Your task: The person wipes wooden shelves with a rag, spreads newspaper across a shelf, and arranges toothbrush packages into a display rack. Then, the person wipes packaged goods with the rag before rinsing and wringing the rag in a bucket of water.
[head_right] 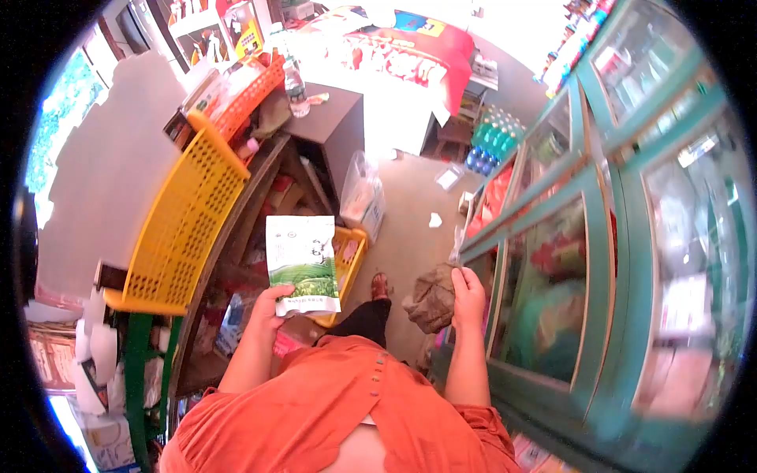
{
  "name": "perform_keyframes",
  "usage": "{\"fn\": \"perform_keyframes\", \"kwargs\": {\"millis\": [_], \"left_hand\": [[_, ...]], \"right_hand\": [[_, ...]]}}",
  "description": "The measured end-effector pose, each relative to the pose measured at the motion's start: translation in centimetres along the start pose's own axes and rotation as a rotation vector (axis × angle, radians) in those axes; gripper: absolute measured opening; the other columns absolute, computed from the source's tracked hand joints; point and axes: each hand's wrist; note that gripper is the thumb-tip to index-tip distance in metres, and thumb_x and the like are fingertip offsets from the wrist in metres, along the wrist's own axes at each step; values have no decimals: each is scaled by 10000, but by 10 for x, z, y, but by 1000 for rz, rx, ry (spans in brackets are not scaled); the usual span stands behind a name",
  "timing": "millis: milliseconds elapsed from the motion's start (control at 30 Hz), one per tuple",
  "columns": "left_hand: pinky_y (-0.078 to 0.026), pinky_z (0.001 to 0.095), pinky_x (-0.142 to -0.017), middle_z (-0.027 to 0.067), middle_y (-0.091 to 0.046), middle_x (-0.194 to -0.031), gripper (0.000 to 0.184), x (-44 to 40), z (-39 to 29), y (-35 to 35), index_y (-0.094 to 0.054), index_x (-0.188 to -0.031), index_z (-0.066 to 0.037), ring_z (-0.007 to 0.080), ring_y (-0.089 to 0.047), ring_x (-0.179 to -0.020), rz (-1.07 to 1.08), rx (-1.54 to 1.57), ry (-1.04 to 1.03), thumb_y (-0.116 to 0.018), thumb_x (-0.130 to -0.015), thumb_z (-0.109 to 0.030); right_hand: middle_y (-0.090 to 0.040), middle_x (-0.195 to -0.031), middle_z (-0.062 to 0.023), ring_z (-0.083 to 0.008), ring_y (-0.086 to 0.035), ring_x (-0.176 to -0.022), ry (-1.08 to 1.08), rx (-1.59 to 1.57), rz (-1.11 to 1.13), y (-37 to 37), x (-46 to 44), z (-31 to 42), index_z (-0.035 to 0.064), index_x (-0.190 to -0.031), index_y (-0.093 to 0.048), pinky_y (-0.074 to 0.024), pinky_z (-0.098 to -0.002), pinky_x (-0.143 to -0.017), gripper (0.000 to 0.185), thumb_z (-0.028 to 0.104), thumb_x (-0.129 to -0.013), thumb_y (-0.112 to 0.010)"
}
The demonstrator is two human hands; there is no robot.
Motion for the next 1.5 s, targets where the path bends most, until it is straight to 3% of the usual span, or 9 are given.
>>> {"fn": "perform_keyframes", "kwargs": {"millis": [167, 267, 433, 633, 800, 967, 1033, 1167, 1500], "left_hand": [[-544, 431, -880, 176, -641, -1127, 480, -138, -80, -73, -533, -1231, 35, 304, -656, -979, -3, -100, -134, -643, -765, -4], [-534, 409, -879, 144, -648, -1103, 490, -193, -142, -123, -539, -1237, 19, 277, -653, -983, 0, -185, -222, -654, -760, 21], [-498, 343, -875, 118, -657, -1092, 500, -271, -253, -172, -557, -1251, 9, 212, -641, -977, -18, -518, -336, -668, -765, -29], [-445, 383, -965, 211, -581, -1230, 621, -346, -267, -157, -494, -1297, 59, 304, -580, -1105, -986, -1053, -882, -734, -791, -209], [-392, 409, -1021, 197, -495, -1261, 661, -352, -227, -191, -470, -1329, -12, 346, -480, -1200, -1410, -1116, -877, -749, -781, -255], [-414, 385, -982, 171, -534, -1233, 597, -382, -210, -210, -485, -1311, -22, 312, -522, -1139, -1691, -889, -681, -729, -816, -250], [-435, 352, -933, 138, -593, -1172, 548, -393, -213, -218, -503, -1288, -10, 255, -565, -1055, -1521, -349, -606, -713, -839, -242], [-447, 326, -892, 115, -627, -1126, 514, -403, -204, -211, -514, -1267, 7, 209, -577, -993, -1685, -418, -625, -703, -850, -226], [-427, 305, -926, 95, -595, -1180, 472, -417, -229, -246, -495, -1298, -14, 184, -552, -1047, -1683, 81, -635, -647, -852, -36]], "right_hand": [[-636, -1135, -57, -124, -579, -1038, 42, 377, -137, -35, -132, 58, -8, -1217, -606, -462, -266, -893, 330, 180, -946, -616], [-652, -1094, -58, -133, -614, -962, 55, -25, -20, -54, -206, 100, 0, -1181, -620, -498, -278, -829, 289, 173, -950, -609], [-657, -999, -25, -118, -612, -893, 56, 6, 4, -89, -308, 130, 7, -1071, -638, -498, -270, -780, 214, 180, -949, -613], [-648, -1046, -28, -96, -574, -955, -63, 124, 144, -129, -467, 140, -9, -1109, -634, -455, -247, -863, 258, 161, -917, -660], [-654, -1046, -44, -125, -590, -956, -91, 219, 250, -171, -641, 143, -17, -1106, -643, -466, -266, -867, 284, 199, -923, -657], [-674, -1060, -103, -214, -662, -948, -216, 175, 556, -264, -745, 175, 14, -1124, -620, -550, -349, -842, 219, 154, -959, -583], [-656, -1034, -48, -143, -622, -925, -357, 169, 635, -311, -768, 180, 9, -1103, -643, -510, -270, -824, 222, 151, -933, -638], [-661, -1034, -51, -150, -640, -928, -453, 61, 865, -420, -789, 184, 26, -1114, -627, -539, -308, -825, 198, 132, -948, -607], [-627, -1158, -126, -243, -623, -1061, -277, -95, 1317, -731, -816, 209, 4, -1254, -520, -499, -381, -938, 373, 281, -1009, -477]]}}
Point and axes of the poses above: each hand's wrist, its own x-axis away from the middle knuckle, its own y-axis out of the back of the hand, z = x × y
